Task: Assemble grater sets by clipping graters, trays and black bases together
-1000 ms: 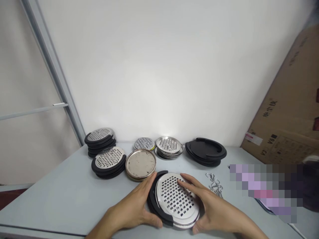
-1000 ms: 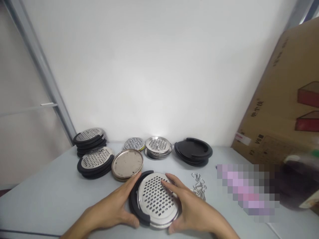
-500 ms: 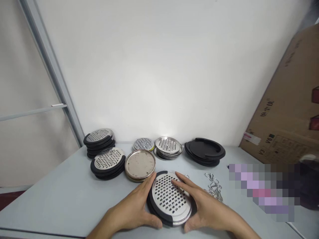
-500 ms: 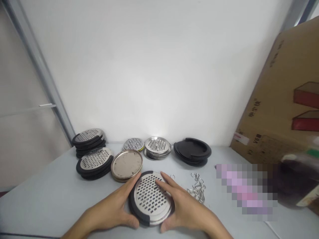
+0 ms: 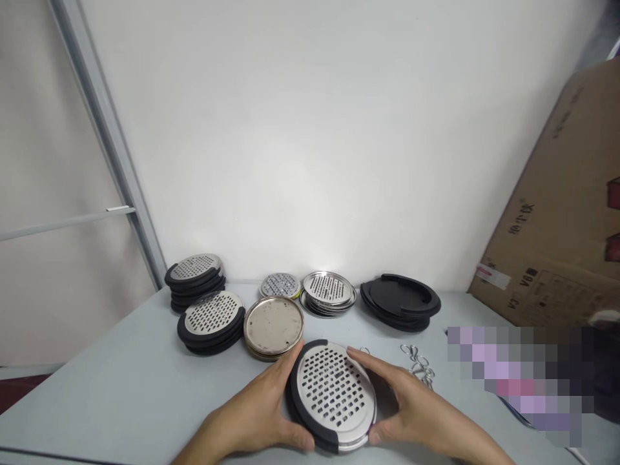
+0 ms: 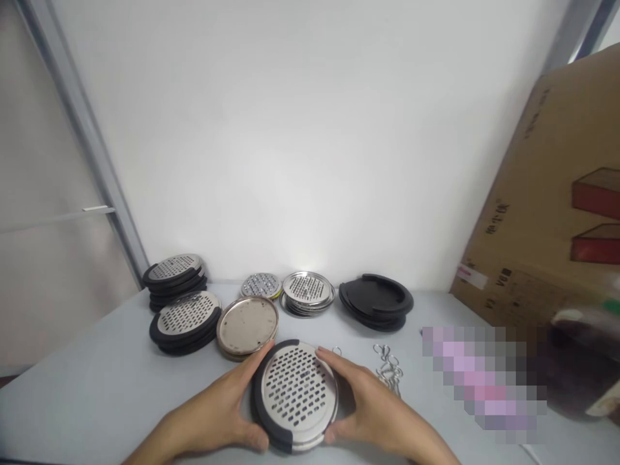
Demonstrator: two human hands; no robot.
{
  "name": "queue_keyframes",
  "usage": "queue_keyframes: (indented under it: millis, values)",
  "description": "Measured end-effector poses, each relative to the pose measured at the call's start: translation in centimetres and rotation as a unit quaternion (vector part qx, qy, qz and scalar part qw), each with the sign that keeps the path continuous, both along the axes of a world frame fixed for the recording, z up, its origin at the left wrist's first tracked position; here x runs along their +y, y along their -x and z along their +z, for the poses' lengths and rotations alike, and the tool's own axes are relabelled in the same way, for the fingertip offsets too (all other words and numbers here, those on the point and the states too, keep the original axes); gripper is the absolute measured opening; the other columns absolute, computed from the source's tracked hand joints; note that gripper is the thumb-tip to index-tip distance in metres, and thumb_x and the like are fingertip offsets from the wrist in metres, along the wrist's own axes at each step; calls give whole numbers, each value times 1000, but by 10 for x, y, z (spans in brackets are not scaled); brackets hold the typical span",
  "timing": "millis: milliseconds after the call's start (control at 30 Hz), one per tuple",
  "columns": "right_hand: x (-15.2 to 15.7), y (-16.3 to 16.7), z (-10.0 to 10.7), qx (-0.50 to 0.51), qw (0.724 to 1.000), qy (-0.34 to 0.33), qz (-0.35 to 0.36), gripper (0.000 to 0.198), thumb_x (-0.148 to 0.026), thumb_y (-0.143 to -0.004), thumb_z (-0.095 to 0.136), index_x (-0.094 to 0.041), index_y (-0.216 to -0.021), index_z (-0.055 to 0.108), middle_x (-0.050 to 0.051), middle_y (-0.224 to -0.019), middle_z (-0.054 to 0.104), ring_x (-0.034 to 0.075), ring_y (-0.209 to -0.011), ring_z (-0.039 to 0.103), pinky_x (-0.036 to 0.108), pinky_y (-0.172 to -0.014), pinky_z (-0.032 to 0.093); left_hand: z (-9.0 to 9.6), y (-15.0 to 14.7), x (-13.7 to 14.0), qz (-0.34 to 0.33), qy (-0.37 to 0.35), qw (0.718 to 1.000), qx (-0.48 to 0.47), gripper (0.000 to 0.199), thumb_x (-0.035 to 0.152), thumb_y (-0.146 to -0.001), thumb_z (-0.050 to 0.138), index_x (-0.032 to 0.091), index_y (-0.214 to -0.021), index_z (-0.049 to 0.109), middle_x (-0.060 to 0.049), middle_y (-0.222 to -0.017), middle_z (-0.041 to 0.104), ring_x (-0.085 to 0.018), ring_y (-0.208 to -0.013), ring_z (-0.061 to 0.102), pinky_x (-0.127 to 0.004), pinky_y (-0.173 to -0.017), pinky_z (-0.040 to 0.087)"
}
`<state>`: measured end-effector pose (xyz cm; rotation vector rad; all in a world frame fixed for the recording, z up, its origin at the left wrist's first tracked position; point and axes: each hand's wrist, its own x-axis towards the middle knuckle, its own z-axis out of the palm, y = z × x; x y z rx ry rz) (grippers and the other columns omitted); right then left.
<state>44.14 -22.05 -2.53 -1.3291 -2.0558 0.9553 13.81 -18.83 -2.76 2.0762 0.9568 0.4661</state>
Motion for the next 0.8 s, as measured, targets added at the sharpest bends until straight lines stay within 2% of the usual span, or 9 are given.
queue_keyframes:
  millis: [200,500,800]
  values:
    - [-1,5,3,11,1000,-8,-1,106,-46,-53,87,-25,-145,39,11,-147,44,34,-133,42,46,-113,31,-2,-1,0,15,-5,1000,14,129,47,-51,86,27,-152,9,-10,-159,15,-35,-143,18,-53,-117,15]
    - [-1,6,-1,7,1000,-20,-6,104,-47,-53,86,-26,-145,40,10,-144,49,34,-129,47,44,-110,35,2,-5,-1,12,-37,999,-15,115,36,-54,84,28,-150,21,-8,-155,28,-34,-140,29,-53,-116,19]
    - [-6,11,4,-34,999,-22,-35,108,-52,-49,85,-22,-143,43,13,-140,52,36,-126,50,43,-108,38,-3,-2,0,27,-37,999,30,118,40,-51,85,27,-150,23,-8,-156,25,-33,-141,26,-50,-117,20]
